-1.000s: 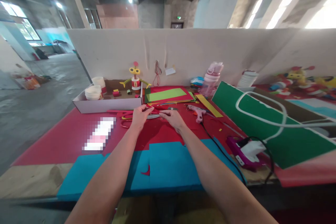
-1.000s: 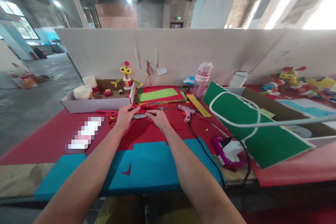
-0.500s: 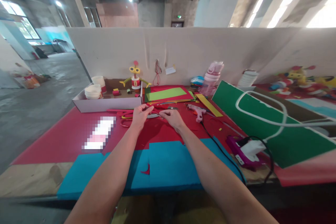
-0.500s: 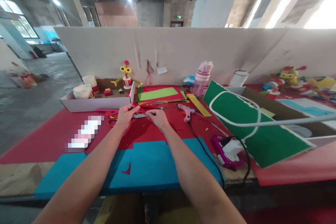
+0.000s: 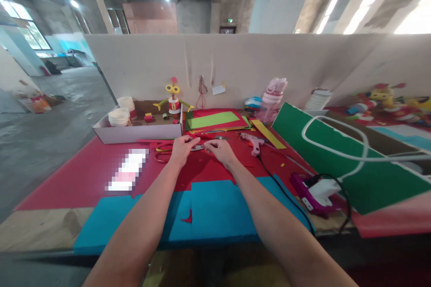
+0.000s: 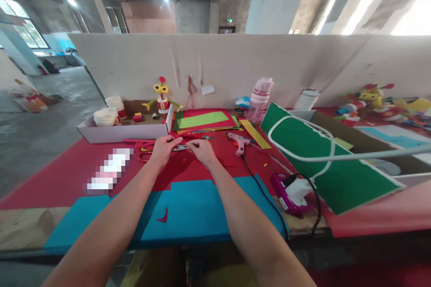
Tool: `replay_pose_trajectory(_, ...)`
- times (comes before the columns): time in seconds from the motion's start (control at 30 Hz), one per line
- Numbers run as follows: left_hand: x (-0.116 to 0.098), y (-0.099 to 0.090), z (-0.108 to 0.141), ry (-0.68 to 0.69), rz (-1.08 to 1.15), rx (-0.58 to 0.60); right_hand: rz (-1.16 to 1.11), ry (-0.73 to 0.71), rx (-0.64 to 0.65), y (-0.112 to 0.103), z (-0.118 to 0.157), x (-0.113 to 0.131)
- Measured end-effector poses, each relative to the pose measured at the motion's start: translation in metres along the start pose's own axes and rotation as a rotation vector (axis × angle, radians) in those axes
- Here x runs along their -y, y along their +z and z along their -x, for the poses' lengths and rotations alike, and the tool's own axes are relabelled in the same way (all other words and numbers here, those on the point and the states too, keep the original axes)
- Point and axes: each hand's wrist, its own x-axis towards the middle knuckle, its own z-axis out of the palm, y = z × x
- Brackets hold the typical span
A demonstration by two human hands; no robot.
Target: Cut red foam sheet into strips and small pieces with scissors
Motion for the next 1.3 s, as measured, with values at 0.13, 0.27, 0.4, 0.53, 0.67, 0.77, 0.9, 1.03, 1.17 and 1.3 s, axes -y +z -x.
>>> replay_pose_trajectory(0.13,0.003,-0.002,-0.002,0.008,0.077,0.009,-0.051,0.04,0.018,-0.001,0.001,0.001)
replay_pose_trajectory(0.27,0.002,0.003,0.002,-0.056,0.075,0.108,-0.059,0.049,0.007,-0.001,0.001,0.0)
replay_pose_trajectory(0.4,-0.006,0.003,0.006,-0.007,-0.044,0.048,-0.003,0.016,0.017,0.0,0.0,-0.003)
replay_pose_trajectory(0.53,-0.011,-0.001,0.004,0.029,-0.082,0.017,0.014,-0.003,0.047,0.0,-0.001,-0.005)
replay_pose_trajectory(0.67,-0.007,-0.004,0.001,0.013,-0.066,0.004,0.005,0.02,0.044,-0.001,0.0,-0.005)
replay_pose_trajectory(0.77,-0.004,-0.004,0.0,0.014,-0.063,0.002,-0.028,0.045,0.037,-0.001,0.0,-0.004)
replay_pose_trajectory(0.9,-0.004,-0.005,-0.001,0.031,-0.063,-0.009,-0.063,0.065,0.015,0.0,0.001,-0.002)
replay_pose_trajectory(1.03,-0.004,-0.006,-0.001,0.041,-0.043,-0.017,-0.048,0.097,0.005,-0.001,0.002,0.0)
replay_pose_trajectory(1.17,-0.006,-0.007,-0.002,0.032,-0.01,-0.041,0.025,0.059,0.008,-0.003,0.002,0.002)
replay_pose_trajectory(1.3,-0.006,-0.007,-0.002,0.013,0.023,-0.061,0.072,-0.031,0.0,-0.006,-0.001,0.003)
